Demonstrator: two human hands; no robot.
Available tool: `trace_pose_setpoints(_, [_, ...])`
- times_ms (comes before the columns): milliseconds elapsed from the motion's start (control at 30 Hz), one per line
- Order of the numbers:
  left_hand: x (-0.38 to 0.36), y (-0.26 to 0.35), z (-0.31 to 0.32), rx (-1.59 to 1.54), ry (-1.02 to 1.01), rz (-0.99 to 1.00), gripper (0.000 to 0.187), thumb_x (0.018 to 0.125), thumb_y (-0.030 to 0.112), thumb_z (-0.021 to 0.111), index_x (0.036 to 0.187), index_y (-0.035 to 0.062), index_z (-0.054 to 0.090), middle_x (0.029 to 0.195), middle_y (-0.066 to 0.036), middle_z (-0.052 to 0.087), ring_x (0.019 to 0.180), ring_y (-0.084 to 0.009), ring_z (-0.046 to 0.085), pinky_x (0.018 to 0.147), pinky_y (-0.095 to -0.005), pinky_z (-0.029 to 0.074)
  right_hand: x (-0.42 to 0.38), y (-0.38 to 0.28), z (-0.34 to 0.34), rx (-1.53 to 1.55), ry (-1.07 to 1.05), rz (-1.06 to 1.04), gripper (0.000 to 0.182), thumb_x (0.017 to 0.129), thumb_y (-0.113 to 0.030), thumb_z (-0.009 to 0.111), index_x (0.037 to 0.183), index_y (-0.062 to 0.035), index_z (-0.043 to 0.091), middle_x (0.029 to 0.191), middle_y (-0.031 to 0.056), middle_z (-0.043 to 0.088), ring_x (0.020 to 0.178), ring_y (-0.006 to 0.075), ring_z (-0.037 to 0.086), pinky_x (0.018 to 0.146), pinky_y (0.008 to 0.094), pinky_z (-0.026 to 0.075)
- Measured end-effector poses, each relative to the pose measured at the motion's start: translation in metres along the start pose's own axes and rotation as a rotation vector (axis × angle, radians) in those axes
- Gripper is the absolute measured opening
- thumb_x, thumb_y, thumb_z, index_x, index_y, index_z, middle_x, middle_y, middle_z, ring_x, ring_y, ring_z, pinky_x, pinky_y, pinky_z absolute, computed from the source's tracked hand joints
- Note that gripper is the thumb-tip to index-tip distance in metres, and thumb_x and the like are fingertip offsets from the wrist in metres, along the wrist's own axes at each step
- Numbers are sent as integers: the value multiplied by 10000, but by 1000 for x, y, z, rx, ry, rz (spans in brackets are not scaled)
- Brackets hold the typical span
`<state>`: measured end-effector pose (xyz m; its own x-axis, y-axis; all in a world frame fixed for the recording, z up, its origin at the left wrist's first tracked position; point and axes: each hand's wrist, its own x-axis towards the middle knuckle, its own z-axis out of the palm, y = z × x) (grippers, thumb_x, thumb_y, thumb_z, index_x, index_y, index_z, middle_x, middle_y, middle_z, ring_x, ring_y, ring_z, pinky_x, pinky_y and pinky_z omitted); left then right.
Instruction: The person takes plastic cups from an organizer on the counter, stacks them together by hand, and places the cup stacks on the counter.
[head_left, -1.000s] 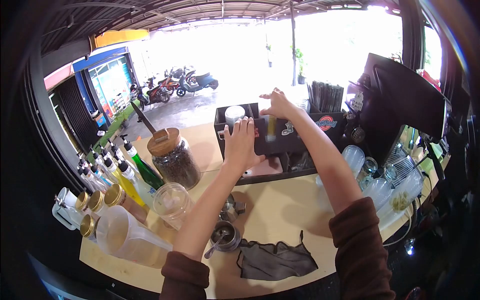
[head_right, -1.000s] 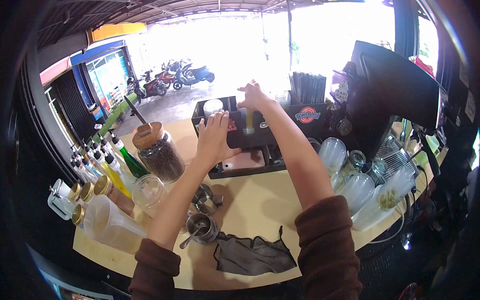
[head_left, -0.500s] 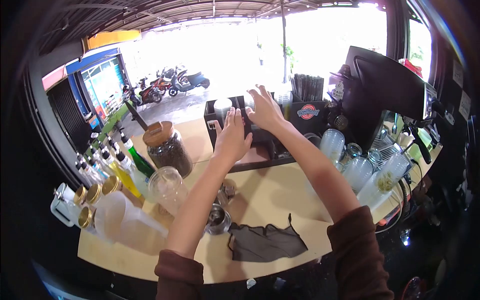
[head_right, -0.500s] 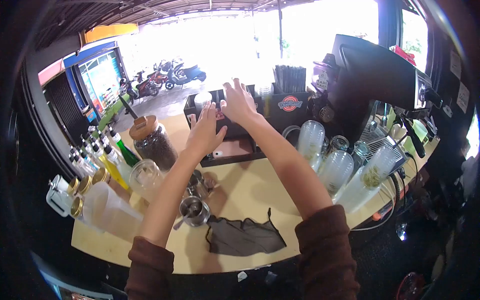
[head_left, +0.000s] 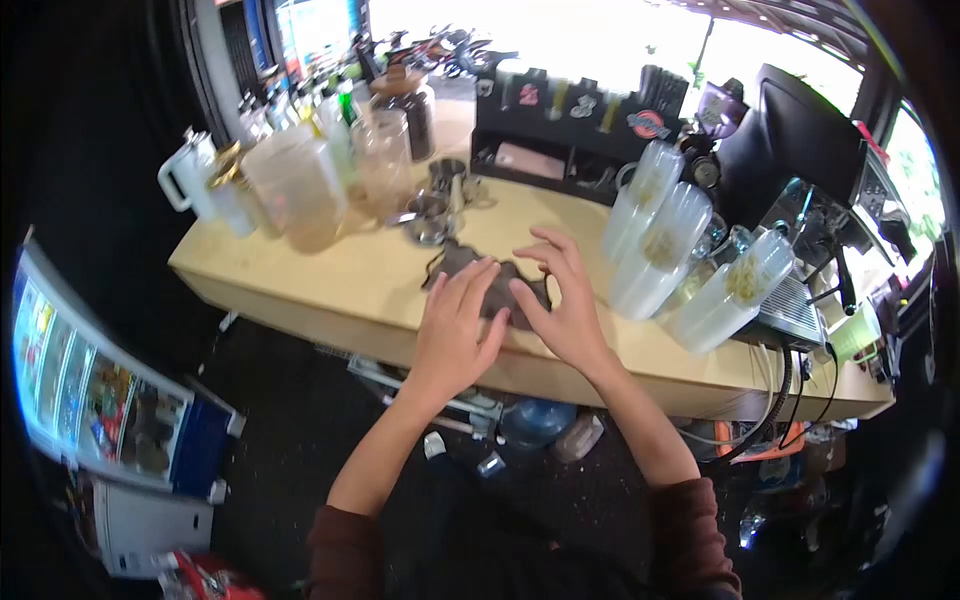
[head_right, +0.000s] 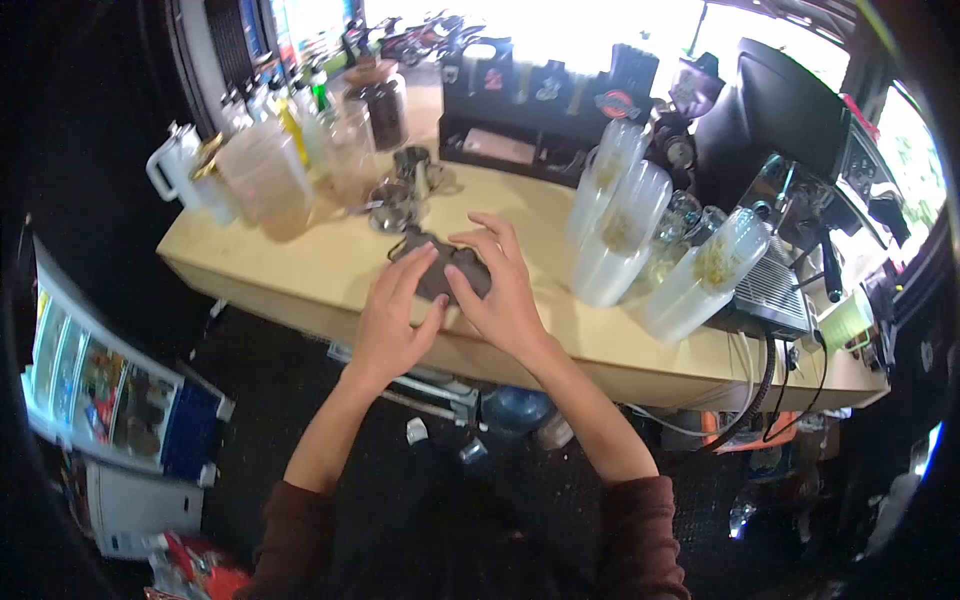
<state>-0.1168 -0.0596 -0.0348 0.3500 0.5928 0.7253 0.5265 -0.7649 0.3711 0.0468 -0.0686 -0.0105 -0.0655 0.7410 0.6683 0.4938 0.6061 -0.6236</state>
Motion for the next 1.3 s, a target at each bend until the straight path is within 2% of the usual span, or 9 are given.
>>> trace_pose_setpoints(267, [-137,31,-5,5,27,-247,470,768,112,653,1202,19,498,1215,-151,538,1112,-344,513,971,-427,383,-132,-7,37,76,-136,67,276,773,-31,637,1040,-7,575,1222,189,462,1086,316,525,911,378,417])
trace_pose_setpoints(500, [-242,8,7,-75,-39,-569,455,774,122,668,1186,7,511,1197,-168,542,1097,-331,536,920,-382,435,-237,7,103,203,-245,370,253,766,13,626,1012,-18,578,1197,154,476,982,265,560,862,351,446])
trace_pose_setpoints(833, [-421,-15,48,-111,-181,-940,412,802,124,610,1183,12,503,1172,-167,550,1082,-339,534,910,-405,437,-406,25,203,211,-484,632,277,768,16,610,1032,-33,544,1177,158,474,1083,345,510,891,392,435])
trace_pose_setpoints(900, [-451,-15,60,-117,-198,-978,420,797,122,612,1187,14,498,1173,-172,545,1078,-347,533,910,-400,439,-434,44,214,208,-491,668,274,764,19,605,1026,-32,543,1164,158,484,1074,346,515,885,391,441])
trace_pose_setpoints(1000, [-496,-11,96,-132,-207,-1044,436,793,126,608,1196,16,484,1166,-183,538,1075,-359,528,907,-391,442,-480,89,223,94,-498,609,262,754,36,594,1003,-42,570,1122,116,534,950,237,579,725,315,490])
trace_pose_setpoints(1100, [-536,-23,151,-146,-205,-1053,450,795,138,606,1206,16,472,1167,-182,535,1082,-359,522,907,-394,441,-517,142,225,138,-530,714,230,748,27,581,972,-19,551,1056,154,542,939,330,577,795,365,488])
trace_pose_setpoints(1233, [-594,-65,241,-178,-230,-1040,450,794,152,608,1202,21,471,1159,-187,528,1081,-363,512,905,-399,440,-583,231,245,10,-482,761,213,755,-13,591,966,-30,561,920,140,575,783,293,595,699,348,489])
trace_pose_setpoints(1267, [-612,-75,260,-178,-271,-1025,472,796,166,608,1218,24,451,1167,-186,519,1070,-368,513,898,-405,443,-605,251,254,-29,-478,725,195,774,-4,593,966,-36,582,918,96,588,751,203,598,606,279,488])
trace_pose_setpoints(1300, [-628,-88,281,-182,-269,-1027,472,796,166,608,1218,24,451,1167,-186,519,1070,-368,513,898,-405,443,-617,271,263,-59,-491,803,210,777,-14,600,984,-38,587,918,102,595,746,204,604,605,283,491])
